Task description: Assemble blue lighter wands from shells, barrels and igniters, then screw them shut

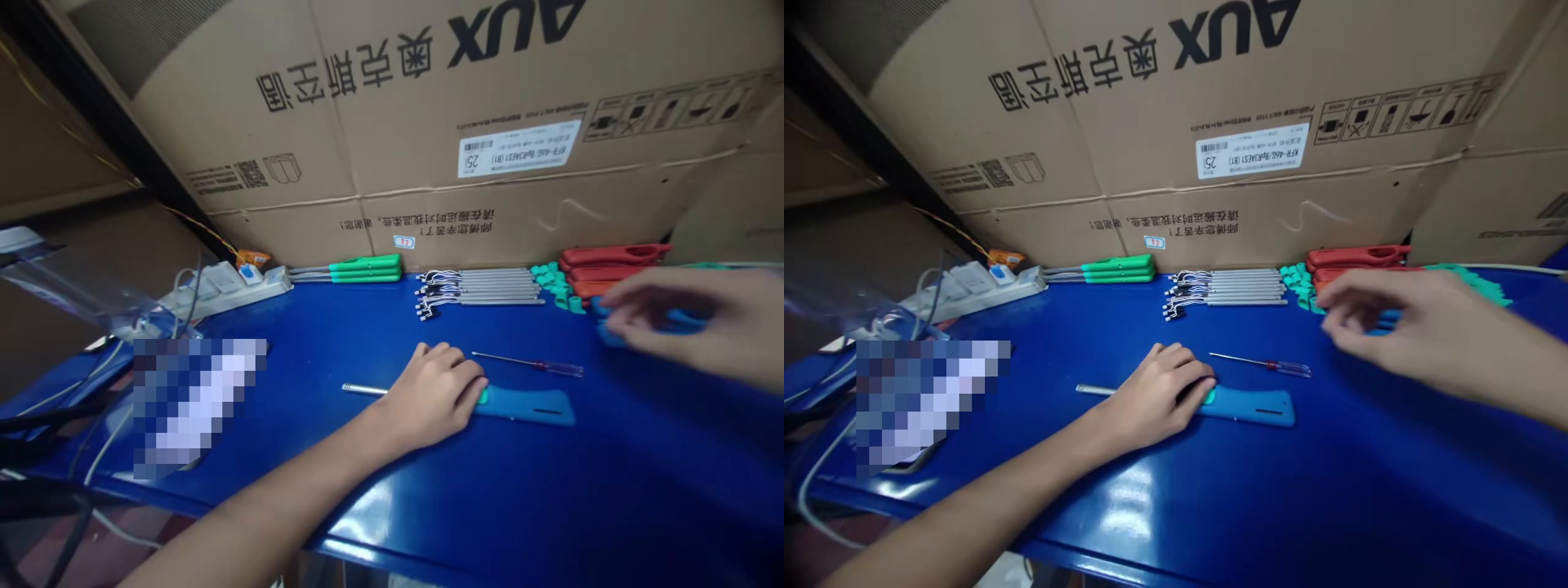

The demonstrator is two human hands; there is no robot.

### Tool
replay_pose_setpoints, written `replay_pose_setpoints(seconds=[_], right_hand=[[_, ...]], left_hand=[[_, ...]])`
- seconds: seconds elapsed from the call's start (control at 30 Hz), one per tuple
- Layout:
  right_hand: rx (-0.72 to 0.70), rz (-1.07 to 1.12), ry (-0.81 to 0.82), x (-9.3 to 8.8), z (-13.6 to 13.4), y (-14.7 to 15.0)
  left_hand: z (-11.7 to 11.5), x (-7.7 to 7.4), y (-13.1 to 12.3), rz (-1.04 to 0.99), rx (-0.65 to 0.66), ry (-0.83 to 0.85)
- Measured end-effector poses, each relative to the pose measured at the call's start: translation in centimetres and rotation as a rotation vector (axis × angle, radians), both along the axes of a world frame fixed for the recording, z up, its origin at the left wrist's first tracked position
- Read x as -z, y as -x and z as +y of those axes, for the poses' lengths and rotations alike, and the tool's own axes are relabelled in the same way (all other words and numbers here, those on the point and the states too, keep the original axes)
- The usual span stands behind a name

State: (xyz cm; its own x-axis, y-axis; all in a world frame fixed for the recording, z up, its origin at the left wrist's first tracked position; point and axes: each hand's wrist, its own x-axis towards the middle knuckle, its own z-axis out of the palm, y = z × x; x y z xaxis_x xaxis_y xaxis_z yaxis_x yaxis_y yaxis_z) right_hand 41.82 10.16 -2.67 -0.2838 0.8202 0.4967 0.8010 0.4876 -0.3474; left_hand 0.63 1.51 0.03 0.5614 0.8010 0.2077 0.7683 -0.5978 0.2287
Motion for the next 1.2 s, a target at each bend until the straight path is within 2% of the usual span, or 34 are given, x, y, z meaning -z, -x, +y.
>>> replay_pose_setpoints(seconds=[0.07,0.1,0.13,0.2,0.27,0.43,0.57,0.77,1.03,1.2], right_hand=[[-0.090,0.026,-0.009,-1.5,-1.0,9.7],[-0.138,0.038,-0.013,-2.4,-1.7,13.5],[-0.186,0.045,-0.009,-3.1,-2.4,16.2],[-0.283,0.048,0.008,-4.0,-3.8,18.6],[-0.363,0.049,0.029,-4.2,-4.8,18.2],[-0.353,0.120,0.080,-3.2,-6.0,15.9],[-0.435,0.134,0.115,-2.8,-6.4,15.9],[-0.584,0.106,0.159,-3.4,-6.7,15.5],[-0.623,0.073,0.249,-3.5,-7.3,15.6],[-0.621,0.044,0.238,-3.4,-7.3,15.7]], left_hand=[[-0.2,0.0,0.0,0.006,0.017,0.000],[-0.4,-0.1,0.1,0.009,0.027,0.000],[-0.5,-0.2,0.1,0.012,0.037,-0.002],[-0.8,-0.3,0.2,0.013,0.055,-0.016],[-1.0,-0.4,0.3,-0.002,0.073,-0.043],[-1.1,-0.3,0.4,-0.013,0.106,-0.010],[-0.6,-0.5,0.8,-0.016,0.133,0.016],[0.0,-0.6,1.3,0.015,0.162,0.001],[0.3,-0.9,1.1,0.001,0.210,0.004],[0.2,-0.9,1.2,-0.009,0.223,-0.005]])
